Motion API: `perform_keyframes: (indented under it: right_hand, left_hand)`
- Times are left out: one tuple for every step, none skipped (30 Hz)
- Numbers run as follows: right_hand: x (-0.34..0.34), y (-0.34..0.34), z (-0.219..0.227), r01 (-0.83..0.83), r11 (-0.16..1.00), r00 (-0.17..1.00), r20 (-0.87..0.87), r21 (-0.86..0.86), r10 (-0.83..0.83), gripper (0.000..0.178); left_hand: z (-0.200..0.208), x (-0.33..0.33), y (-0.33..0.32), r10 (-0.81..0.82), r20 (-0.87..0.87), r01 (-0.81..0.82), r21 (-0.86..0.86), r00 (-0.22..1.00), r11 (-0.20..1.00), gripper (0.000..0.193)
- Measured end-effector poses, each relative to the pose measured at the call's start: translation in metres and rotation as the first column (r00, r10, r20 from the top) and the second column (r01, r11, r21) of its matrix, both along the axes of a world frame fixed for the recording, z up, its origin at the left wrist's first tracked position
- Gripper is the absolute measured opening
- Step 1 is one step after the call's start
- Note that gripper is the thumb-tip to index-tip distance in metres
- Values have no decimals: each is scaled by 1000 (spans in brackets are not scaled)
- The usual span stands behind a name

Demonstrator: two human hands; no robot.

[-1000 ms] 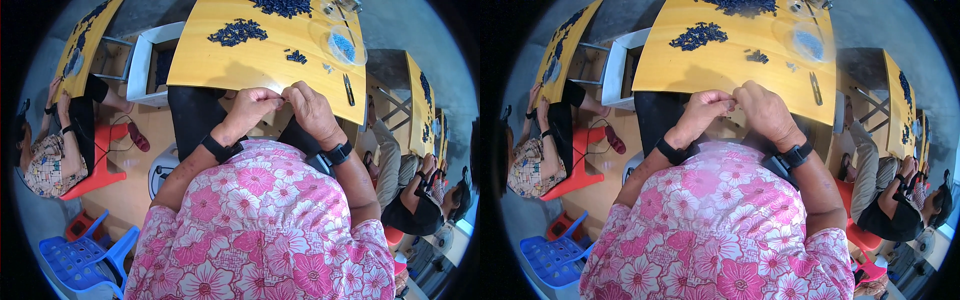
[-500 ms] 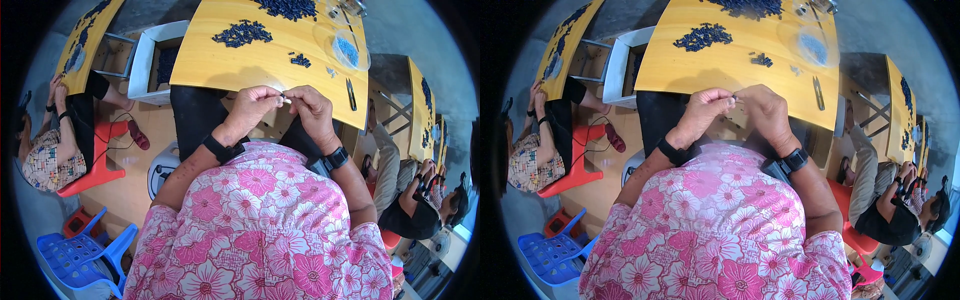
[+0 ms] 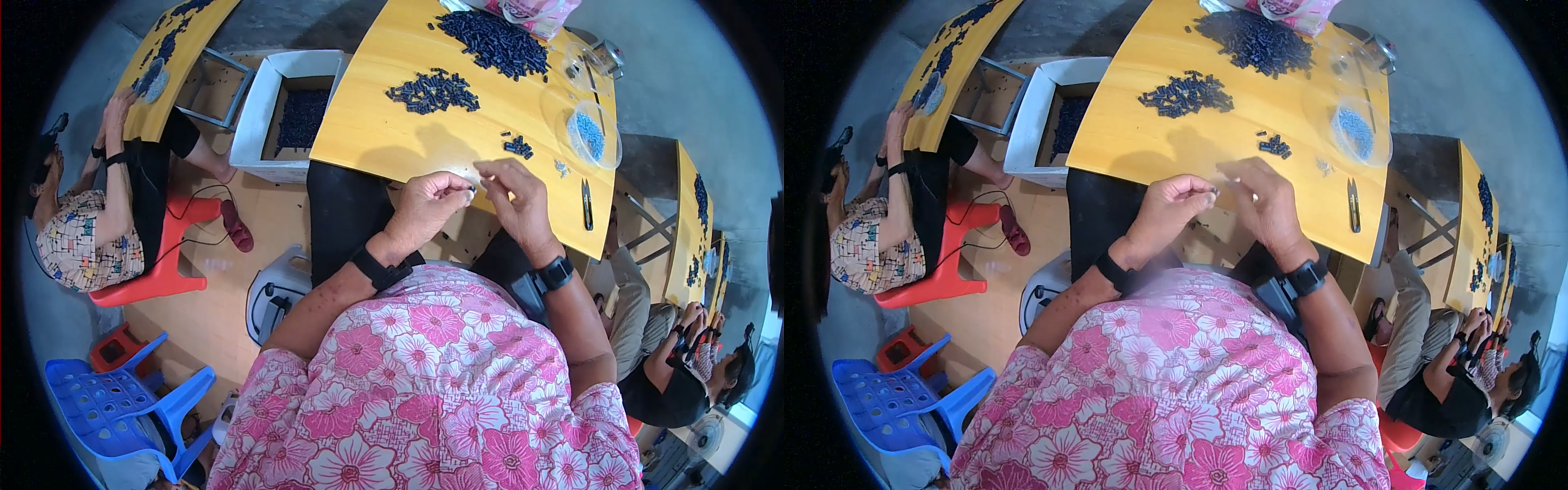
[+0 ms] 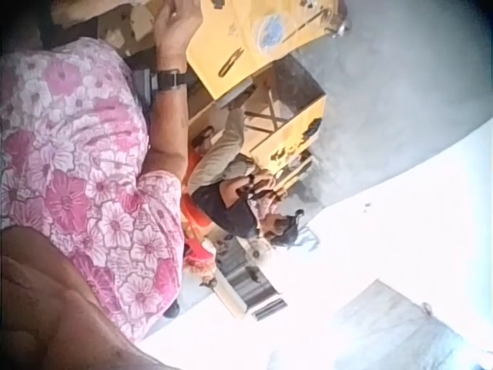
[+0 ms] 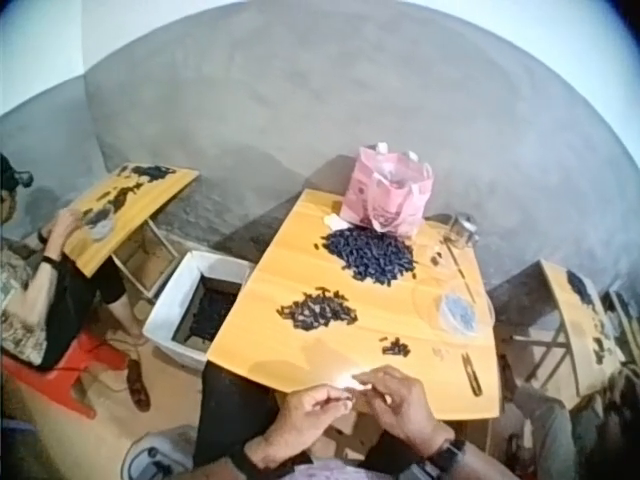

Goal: Assembling small blue and black plastic components on a wooden work surface.

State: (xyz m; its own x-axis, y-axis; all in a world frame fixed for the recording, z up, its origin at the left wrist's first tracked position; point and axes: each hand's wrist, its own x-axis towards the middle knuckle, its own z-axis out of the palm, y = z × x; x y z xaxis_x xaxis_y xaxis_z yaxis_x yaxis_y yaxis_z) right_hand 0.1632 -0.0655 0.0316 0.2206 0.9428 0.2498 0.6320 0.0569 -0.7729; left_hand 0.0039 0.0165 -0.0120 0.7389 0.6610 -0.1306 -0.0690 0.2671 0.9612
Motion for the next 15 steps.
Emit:
perform_keyframes:
  right_hand:
    - [2,10,-2,74,995,997,-19,-72,-75,30]
    - [9,20,-13,117,991,993,13,-63,-117,29]
    - [13,31,-18,116,991,993,14,-64,-115,29]
    - [15,42,-21,140,990,988,71,-25,-138,28]
    - [17,52,-24,160,987,979,126,14,-160,27]
    - [18,61,-26,167,986,972,165,27,-170,28]
    - [18,68,-27,164,986,972,165,25,-165,28]
    - [16,76,-25,144,989,971,186,33,-148,28]
    - [13,83,-22,126,991,970,206,41,-131,27]
    - [10,88,-18,123,992,970,207,39,-128,27]
    - [5,93,-10,36,998,944,326,55,-52,26]
    - [1,98,-6,-52,997,897,441,60,20,24]
    - [-1,102,-8,-56,997,898,440,59,24,24]
    - [-1,105,-10,-100,992,871,489,79,49,29]
    - [-1,108,-13,-144,985,840,537,96,71,34]
  left_hand:
    - [-1,-1,1,-3,3,3,14,1000,1000,14]
    - [-1,0,1,-12,8,12,27,1000,1000,14]
    - [-2,-2,2,-10,9,10,27,1000,1000,14]
    - [-2,-4,3,-39,-32,41,50,999,998,15]
    - [-3,-6,4,-64,-75,69,71,995,995,15]
    - [-6,-6,4,-19,-24,20,56,1000,998,14]
    - [-9,-7,5,-15,-24,16,54,1000,998,14]
    - [-9,-8,7,-8,-17,9,54,1000,999,14]
    - [-9,-9,8,-3,-11,3,53,1000,999,14]
    - [-9,-10,10,0,-11,0,51,1000,999,14]
    - [-7,-11,11,-20,-37,22,60,999,998,15]
    - [-5,-12,12,-40,-63,45,68,997,997,15]
    - [-5,-12,13,-37,-64,41,67,997,997,15]
    - [-5,-11,13,-42,-62,46,67,997,997,15]
    - [-4,-11,12,-47,-61,51,67,997,996,15]
